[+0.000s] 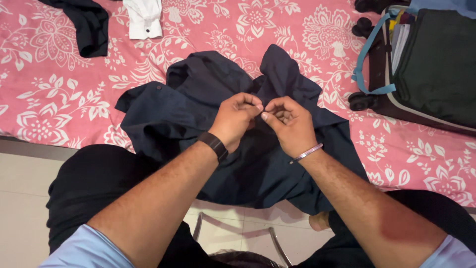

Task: The person buttons a shirt by hand, fastens the buttons along the front, and holds up the shirt.

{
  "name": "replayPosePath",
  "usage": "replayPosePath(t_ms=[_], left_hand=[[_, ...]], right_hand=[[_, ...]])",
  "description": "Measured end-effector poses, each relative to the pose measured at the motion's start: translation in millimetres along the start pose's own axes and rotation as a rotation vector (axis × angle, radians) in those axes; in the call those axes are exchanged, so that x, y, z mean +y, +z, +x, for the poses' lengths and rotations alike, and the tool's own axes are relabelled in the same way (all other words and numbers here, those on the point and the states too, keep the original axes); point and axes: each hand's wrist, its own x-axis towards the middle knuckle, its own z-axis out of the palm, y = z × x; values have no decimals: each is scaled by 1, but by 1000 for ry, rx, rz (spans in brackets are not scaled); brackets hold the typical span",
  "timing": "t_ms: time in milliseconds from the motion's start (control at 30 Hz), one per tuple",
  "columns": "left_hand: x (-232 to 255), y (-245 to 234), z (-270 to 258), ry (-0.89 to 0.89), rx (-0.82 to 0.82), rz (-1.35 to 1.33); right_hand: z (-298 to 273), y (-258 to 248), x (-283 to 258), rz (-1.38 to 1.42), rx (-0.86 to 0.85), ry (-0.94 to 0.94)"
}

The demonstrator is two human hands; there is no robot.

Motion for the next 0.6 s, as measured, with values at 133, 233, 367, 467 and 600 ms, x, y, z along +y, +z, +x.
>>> replayPosePath(t_ms=[133, 233, 367, 467, 600], left_hand=[[2, 2, -1, -143, 49, -146], [5, 2, -3, -179, 77, -130], [5, 2, -4, -161, 73, -138], [1, 2, -1, -163, 86, -180], [-6, 2, 1, -32, 85, -156]], right_hand=[[4, 0, 2, 41, -5, -27], [4, -2, 1, 107, -28, 36], [6, -3, 5, 208, -53, 150], [9, -5, 9, 230, -72, 144], [15, -6, 11, 253, -67, 153]])
